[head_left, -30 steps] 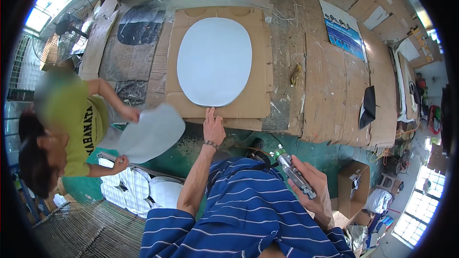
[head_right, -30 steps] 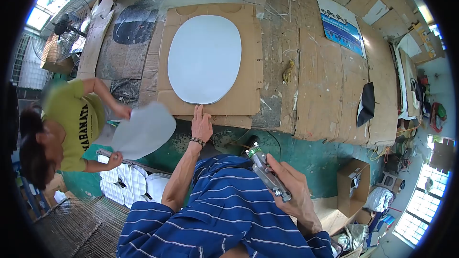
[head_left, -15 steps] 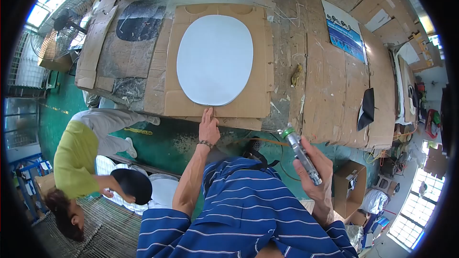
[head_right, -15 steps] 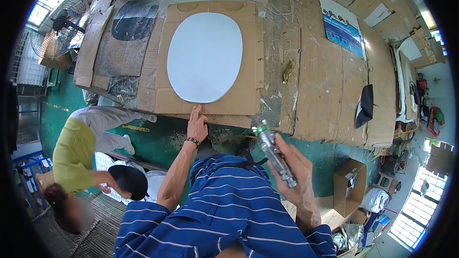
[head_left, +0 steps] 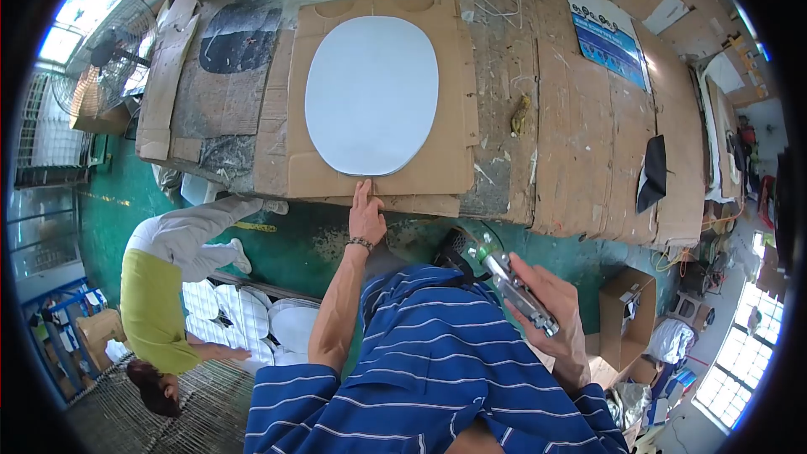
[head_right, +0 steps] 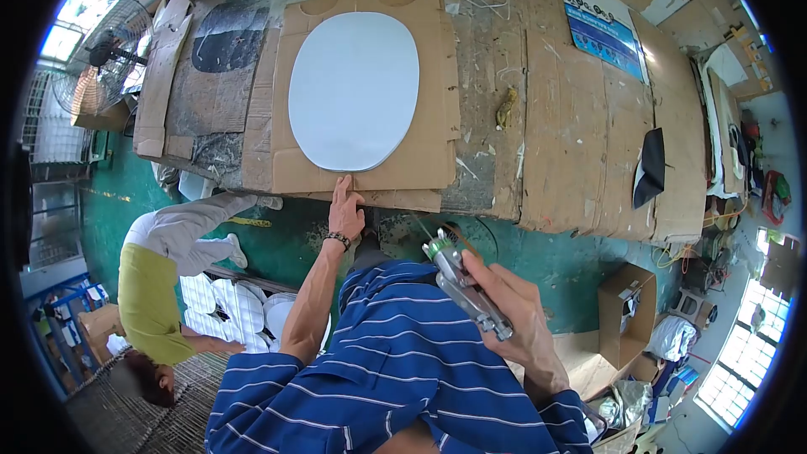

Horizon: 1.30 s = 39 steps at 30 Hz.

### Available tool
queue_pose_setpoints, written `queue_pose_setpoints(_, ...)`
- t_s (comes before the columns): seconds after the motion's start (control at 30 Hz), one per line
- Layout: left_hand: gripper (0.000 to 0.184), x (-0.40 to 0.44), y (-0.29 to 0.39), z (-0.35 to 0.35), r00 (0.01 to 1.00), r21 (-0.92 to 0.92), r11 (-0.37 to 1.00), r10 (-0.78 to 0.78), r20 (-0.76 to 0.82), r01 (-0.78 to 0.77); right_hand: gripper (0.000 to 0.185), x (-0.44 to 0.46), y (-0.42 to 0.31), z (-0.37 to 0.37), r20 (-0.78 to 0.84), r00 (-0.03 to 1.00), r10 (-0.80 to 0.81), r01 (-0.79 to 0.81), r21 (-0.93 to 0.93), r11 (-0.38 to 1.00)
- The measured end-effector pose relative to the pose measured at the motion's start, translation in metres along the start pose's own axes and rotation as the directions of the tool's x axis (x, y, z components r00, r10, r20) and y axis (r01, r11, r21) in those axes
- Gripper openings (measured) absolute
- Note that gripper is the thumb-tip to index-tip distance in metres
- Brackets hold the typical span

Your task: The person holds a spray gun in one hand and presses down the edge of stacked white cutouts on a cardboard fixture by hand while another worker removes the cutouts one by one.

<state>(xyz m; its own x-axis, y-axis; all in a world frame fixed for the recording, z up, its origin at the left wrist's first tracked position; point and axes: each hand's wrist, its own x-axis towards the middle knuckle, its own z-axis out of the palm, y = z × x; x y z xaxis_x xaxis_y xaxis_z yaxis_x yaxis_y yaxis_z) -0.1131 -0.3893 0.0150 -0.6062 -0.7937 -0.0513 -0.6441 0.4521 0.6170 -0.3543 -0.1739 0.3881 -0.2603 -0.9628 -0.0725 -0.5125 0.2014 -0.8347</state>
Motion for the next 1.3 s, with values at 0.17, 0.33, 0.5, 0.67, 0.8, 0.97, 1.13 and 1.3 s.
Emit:
queue_pose_setpoints(0.17, 0.024, 0.001, -0.004, 0.001, 1.000, -0.012, 1.000, -0.002, -0.004, 0.002, 0.054, 0.008, 0.007, -0.004, -0.218, 0.976, 0.010, -0.012, -0.005, 1.000)
queue_pose_setpoints(0.33, 0.023, 0.000, -0.003, 0.001, 1.000, 0.020, 1.000, 0.012, -0.020, -0.011, 0.065, -0.013, 0.019, -0.016, -0.181, 0.983, 0.037, -0.049, -0.063, 0.997)
queue_pose_setpoints(0.5, 0.024, -0.001, -0.004, 0.003, 1.000, 0.015, 1.000, 0.010, -0.008, -0.009, 0.062, -0.016, 0.012, -0.013, -0.031, 0.997, 0.077, -0.077, -0.019, 0.997)
queue_pose_setpoints(0.67, 0.024, 0.001, -0.001, 0.002, 1.000, 0.022, 1.000, 0.000, -0.007, 0.001, 0.060, -0.022, 0.018, -0.020, -0.063, 0.997, 0.042, -0.046, -0.055, 0.997)
queue_pose_setpoints(0.8, 0.024, -0.002, -0.001, 0.002, 1.000, 0.026, 1.000, -0.002, -0.016, 0.002, 0.059, -0.016, 0.015, -0.017, -0.153, 0.986, 0.068, -0.072, -0.020, 0.997)
queue_pose_setpoints(0.97, 0.025, -0.001, 0.001, 0.001, 1.000, 0.012, 1.000, -0.001, -0.025, 0.002, 0.067, -0.009, 0.014, -0.017, 0.053, 0.997, -0.062, 0.061, 0.024, 0.998)
queue_pose_setpoints(1.13, 0.025, -0.001, 0.003, 0.003, 0.999, 0.017, 1.000, 0.015, -0.048, -0.014, 0.060, -0.006, 0.017, -0.011, -0.089, 0.995, -0.039, 0.037, -0.016, 0.999)
queue_pose_setpoints(1.3, 0.026, 0.000, 0.023, 0.003, 0.999, -0.016, 1.000, -0.016, -0.041, 0.015, 0.066, -0.017, 0.020, -0.023, -0.211, 0.977, 0.042, -0.058, -0.070, 0.996)
